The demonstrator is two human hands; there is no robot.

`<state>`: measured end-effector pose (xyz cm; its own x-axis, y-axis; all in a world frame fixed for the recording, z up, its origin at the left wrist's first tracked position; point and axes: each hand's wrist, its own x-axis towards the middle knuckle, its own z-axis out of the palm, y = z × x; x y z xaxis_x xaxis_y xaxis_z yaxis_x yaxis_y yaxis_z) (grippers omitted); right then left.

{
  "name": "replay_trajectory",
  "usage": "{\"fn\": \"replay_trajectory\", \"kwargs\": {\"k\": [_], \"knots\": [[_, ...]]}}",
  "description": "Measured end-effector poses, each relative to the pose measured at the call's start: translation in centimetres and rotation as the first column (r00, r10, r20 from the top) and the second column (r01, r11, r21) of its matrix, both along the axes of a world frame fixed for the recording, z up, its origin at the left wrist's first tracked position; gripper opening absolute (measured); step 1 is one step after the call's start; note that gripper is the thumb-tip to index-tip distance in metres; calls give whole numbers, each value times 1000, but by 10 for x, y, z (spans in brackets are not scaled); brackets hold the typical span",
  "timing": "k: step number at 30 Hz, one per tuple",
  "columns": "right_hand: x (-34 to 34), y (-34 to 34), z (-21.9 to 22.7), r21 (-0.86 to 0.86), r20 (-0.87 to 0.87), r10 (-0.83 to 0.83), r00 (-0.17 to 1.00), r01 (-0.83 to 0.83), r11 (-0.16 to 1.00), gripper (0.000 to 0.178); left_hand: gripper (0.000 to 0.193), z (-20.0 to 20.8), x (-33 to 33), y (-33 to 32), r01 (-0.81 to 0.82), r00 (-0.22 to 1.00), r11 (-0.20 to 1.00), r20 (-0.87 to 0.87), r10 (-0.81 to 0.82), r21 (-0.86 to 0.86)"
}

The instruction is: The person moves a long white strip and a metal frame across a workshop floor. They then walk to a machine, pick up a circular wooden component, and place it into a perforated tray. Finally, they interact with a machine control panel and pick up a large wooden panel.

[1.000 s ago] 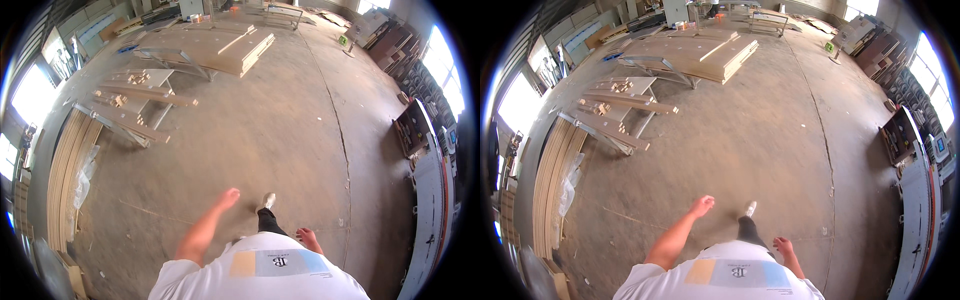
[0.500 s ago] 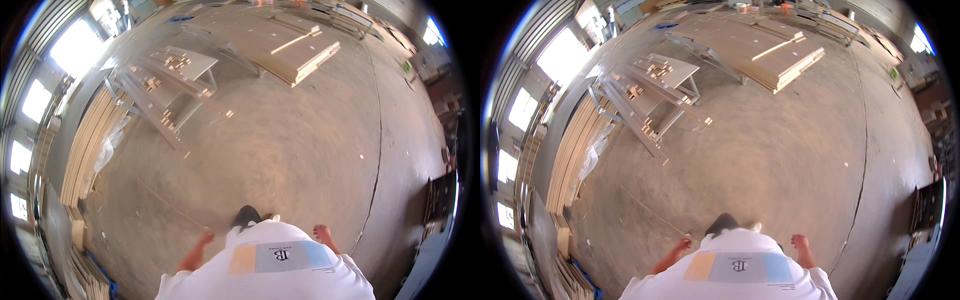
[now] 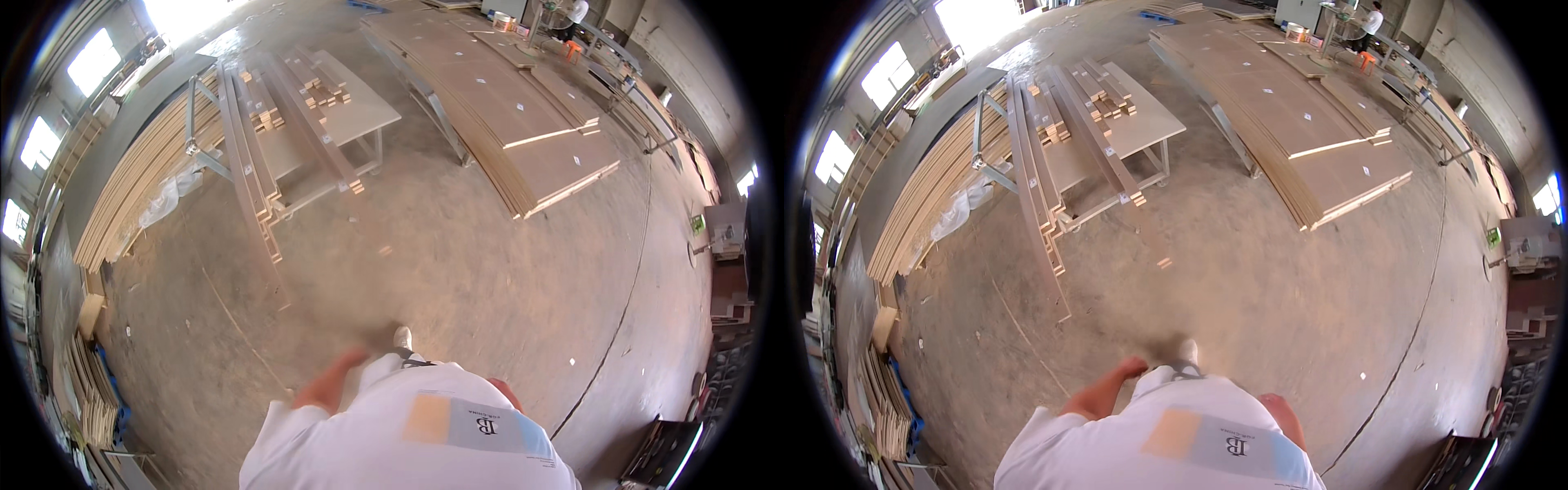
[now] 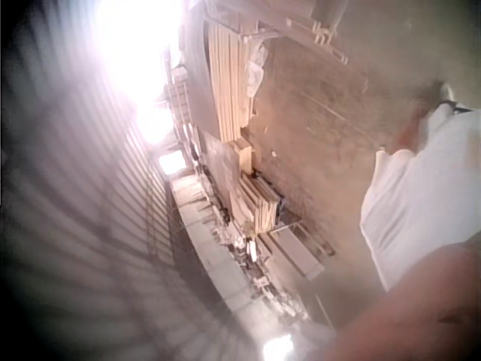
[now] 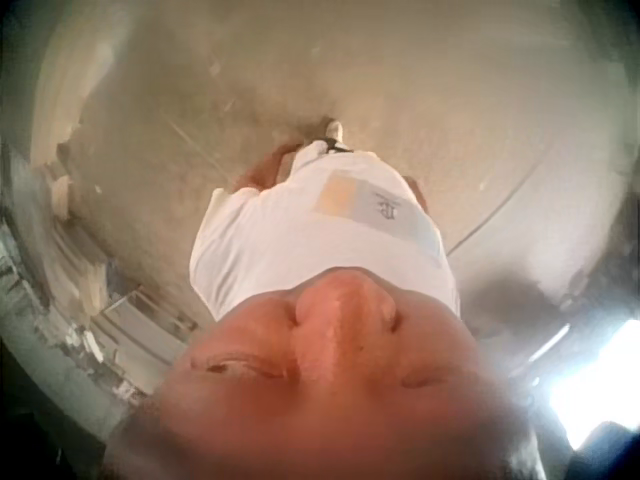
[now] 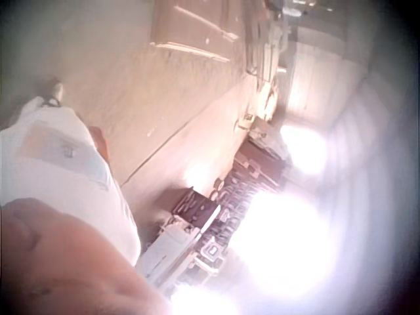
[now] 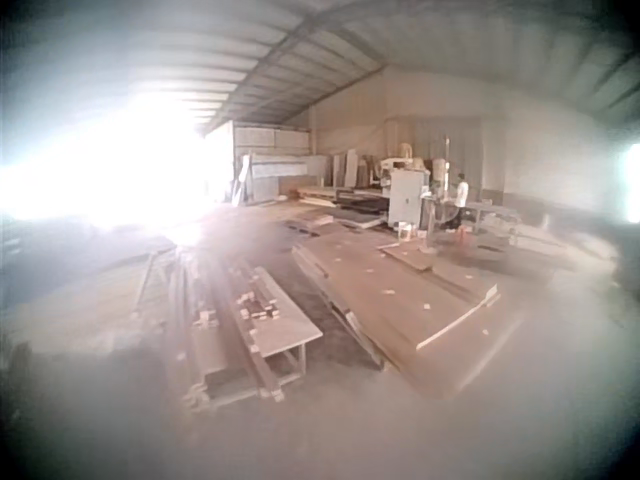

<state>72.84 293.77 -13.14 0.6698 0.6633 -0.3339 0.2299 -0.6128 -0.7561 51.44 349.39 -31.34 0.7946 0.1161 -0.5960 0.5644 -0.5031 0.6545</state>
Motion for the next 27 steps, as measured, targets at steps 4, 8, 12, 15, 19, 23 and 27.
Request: {"fn": "replay_trajectory", "kwargs": {"k": [4,8,12,15,19,23,27], "knots": [[59,-8,-3,-169,-155,-330,931,304,938,26,27,97,212,12,134,964,978,208,-166,160],[105,-20,-40,-270,231,-135,963,197,943,22,32,189,371,30,-51,979,998,200,46,21],[215,12,-55,-304,60,-190,980,199,932,24,31,161,462,60,-99,973,995,212,91,30],[319,58,-57,-277,-48,-119,992,101,956,26,25,94,450,98,-67,989,979,142,40,192],[482,121,-36,-312,90,253,963,-213,926,27,22,72,452,111,506,837,718,-72,-542,477],[648,161,-75,-317,-421,-518,744,414,853,26,21,135,497,101,-349,927,937,-149,344,-9],[761,254,-43,-251,-273,-412,870,349,903,31,26,109,507,142,-333,930,940,142,340,-71]]}}
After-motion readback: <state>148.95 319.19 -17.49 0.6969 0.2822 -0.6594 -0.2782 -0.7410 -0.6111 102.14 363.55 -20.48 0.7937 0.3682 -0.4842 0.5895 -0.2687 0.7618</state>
